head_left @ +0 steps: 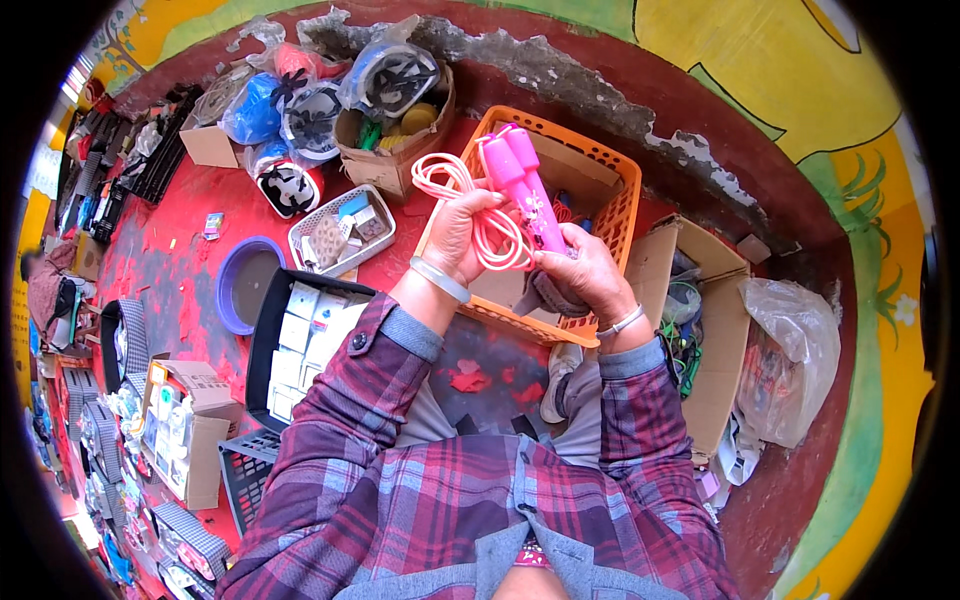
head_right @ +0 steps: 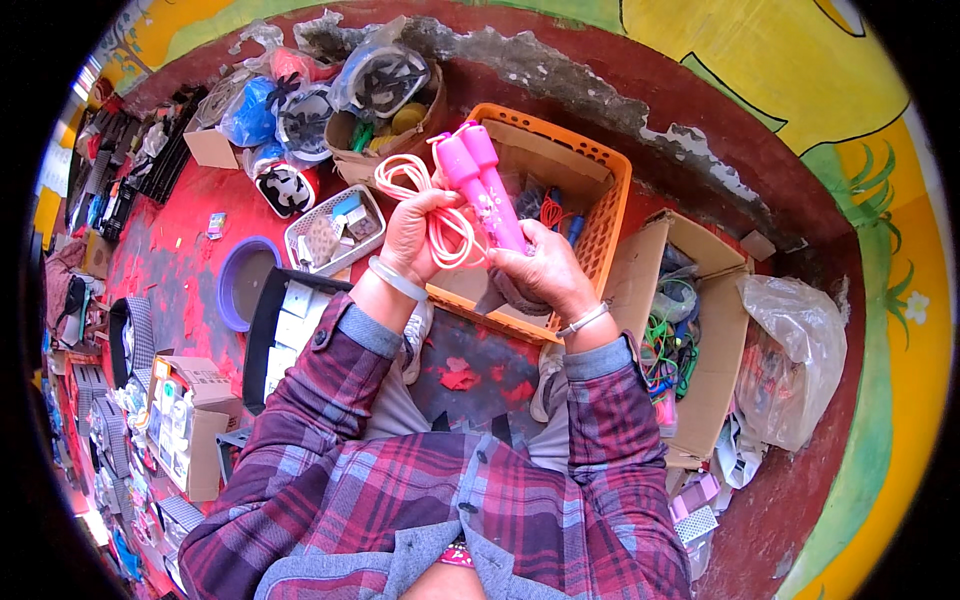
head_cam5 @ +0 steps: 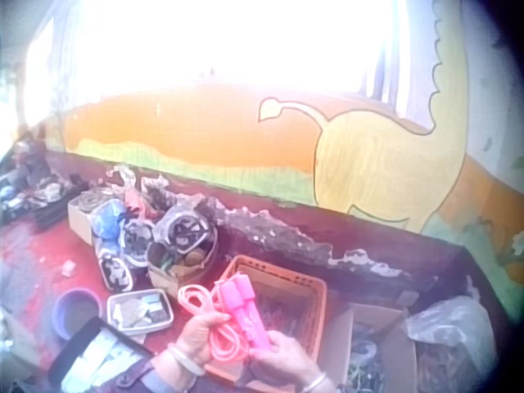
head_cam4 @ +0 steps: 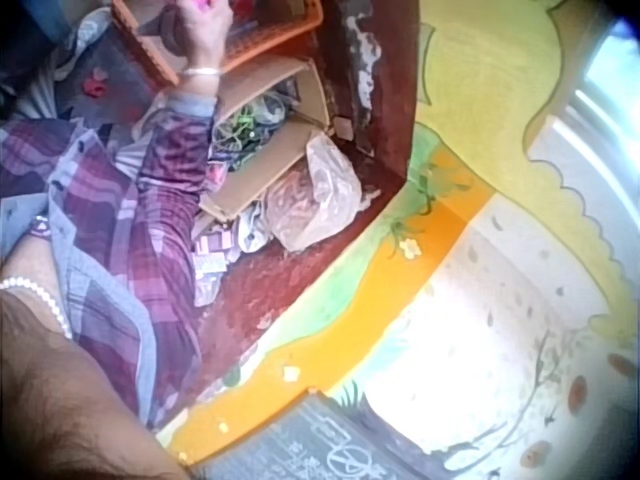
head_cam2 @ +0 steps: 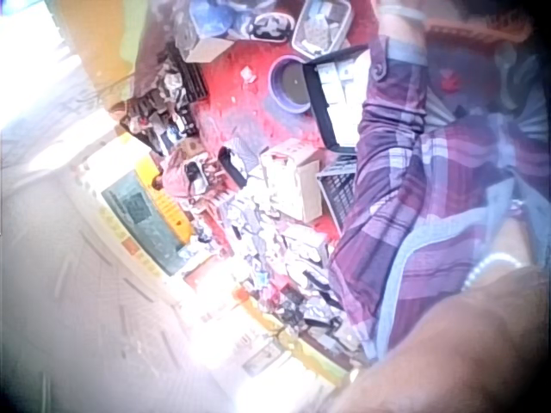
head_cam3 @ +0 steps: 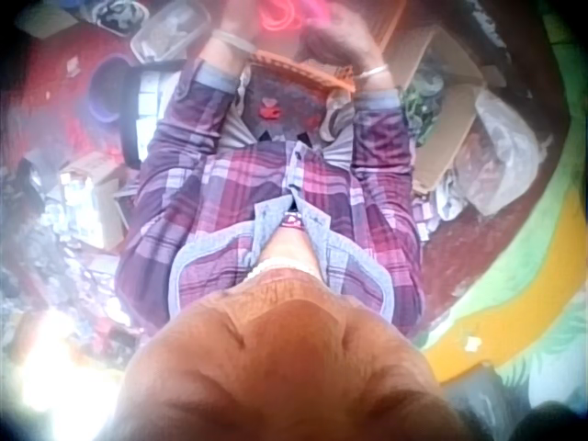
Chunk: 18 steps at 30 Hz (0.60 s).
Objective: The person wipes different parts of jump ropes with a cloth, handling a pink jump rope and a blue jump rope one at a time while sitting on the floor.
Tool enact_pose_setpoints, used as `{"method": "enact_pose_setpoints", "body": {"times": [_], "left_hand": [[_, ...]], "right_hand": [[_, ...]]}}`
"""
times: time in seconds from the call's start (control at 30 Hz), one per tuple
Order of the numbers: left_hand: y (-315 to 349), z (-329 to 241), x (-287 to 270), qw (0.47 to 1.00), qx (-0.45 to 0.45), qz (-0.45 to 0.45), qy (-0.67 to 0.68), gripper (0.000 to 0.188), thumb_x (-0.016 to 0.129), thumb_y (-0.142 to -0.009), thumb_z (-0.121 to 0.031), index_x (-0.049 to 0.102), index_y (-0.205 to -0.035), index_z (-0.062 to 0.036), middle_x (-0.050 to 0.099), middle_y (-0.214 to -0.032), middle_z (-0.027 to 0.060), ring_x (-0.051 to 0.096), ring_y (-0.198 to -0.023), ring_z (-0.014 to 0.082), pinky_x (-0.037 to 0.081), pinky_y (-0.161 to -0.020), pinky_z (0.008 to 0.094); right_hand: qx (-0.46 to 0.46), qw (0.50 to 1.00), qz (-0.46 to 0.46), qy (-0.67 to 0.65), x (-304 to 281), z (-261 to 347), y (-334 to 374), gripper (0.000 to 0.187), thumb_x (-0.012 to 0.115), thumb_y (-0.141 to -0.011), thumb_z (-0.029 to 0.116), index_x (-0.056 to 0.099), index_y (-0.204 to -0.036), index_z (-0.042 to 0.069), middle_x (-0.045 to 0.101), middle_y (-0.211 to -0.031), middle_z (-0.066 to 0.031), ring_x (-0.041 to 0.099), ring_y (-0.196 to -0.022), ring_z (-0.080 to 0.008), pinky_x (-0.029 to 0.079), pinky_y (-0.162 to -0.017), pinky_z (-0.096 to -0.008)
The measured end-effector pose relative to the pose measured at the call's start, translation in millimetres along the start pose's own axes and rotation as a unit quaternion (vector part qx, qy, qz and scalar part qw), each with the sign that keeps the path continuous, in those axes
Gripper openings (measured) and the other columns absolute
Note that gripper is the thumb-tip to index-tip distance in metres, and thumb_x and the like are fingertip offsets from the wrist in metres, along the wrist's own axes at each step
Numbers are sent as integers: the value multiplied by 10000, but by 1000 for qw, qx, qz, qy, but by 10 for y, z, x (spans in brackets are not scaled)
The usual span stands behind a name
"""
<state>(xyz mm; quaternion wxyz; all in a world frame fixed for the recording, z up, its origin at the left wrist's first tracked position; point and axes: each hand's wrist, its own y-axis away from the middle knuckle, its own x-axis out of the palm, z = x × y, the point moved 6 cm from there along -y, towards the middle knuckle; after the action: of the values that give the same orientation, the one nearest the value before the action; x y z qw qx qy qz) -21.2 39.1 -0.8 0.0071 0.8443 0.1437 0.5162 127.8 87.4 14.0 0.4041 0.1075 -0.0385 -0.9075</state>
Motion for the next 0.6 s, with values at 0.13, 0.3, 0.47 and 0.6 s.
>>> {"method": "enact_pose_setpoints", "body": {"times": [0.13,0.3,0.47,0.6], "left_hand": [[63,6,20,1000,-3,-6,8,248,562,-760,-48,554,-1006,-14,604,-866,109,621,-781,236,534,-737,384],[137,55,227,996,-62,63,-18,330,582,-792,-143,559,-1086,3,597,-886,88,603,-754,181,514,-718,324],[161,83,278,993,-49,83,-62,392,547,-823,-179,545,-1168,8,575,-896,48,582,-805,143,494,-737,285],[109,112,197,996,-21,59,-65,376,479,-870,-215,555,-1157,16,567,-862,40,580,-751,133,499,-694,285]], "right_hand": [[-7,994,-56,93,-90,47,1,437,729,-709,265,576,-1020,0,637,-849,-80,593,-771,-130,475,-699,-280],[8,996,-63,65,-106,-210,-72,442,730,-703,272,583,-1023,5,648,-847,-99,615,-774,-153,480,-702,-294],[16,997,-16,78,-31,-192,-56,474,724,-705,341,591,-1022,14,653,-876,-116,625,-790,-180,479,-725,-308],[9,988,10,153,33,-93,-41,540,708,-713,412,591,-1059,14,653,-920,-138,627,-825,-196,475,-753,-321]]}}
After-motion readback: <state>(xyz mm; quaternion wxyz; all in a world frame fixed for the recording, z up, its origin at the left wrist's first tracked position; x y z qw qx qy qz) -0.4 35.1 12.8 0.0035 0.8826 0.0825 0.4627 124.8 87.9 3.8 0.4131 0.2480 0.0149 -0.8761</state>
